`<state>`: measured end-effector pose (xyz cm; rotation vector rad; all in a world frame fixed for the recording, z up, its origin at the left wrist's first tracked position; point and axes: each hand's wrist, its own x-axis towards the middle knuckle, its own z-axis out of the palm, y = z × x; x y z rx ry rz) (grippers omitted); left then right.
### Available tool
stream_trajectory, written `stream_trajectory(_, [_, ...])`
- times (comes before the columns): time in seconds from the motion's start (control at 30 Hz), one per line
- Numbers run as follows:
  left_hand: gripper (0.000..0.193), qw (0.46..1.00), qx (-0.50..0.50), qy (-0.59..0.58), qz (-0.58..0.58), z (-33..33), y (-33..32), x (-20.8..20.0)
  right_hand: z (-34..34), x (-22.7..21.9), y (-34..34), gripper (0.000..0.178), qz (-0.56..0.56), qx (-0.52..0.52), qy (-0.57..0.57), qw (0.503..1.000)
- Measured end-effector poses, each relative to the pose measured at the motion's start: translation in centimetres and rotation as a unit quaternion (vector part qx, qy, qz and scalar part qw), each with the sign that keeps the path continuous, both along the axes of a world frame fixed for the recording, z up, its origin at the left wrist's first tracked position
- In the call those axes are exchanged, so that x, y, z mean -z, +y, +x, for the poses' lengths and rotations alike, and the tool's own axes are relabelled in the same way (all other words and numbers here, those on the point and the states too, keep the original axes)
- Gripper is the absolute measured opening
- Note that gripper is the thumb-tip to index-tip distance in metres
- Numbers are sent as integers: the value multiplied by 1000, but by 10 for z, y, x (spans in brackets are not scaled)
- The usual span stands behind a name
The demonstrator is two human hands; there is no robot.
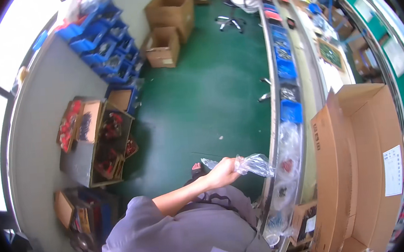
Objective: Sorting small electronic components into plastic bags and placing them into a box on a production line.
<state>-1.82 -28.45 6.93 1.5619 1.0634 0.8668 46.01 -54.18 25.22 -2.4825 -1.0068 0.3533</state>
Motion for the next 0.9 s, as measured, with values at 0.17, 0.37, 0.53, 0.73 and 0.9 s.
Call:
stream_trajectory(0.17, [7,997,-54,40,29,-72,8,23,-99,-4,175,37,-145,157,79,974])
stream_trajectory(0.37, [13,981,-187,33,-25,-159,-12,31,-218,67,302,35,-50,-38,270,961])
stream_trajectory(0.53, [18,941,-332,47,-42,-212,-54,41,-307,192,363,34,16,-179,437,881])
stream_trajectory(0.73, [21,814,-509,278,-24,-235,-95,65,-450,367,471,32,-133,-146,565,801])
stream_trajectory(0.9, [19,722,-607,294,-155,-252,-127,75,-604,480,513,27,-218,-80,572,787])
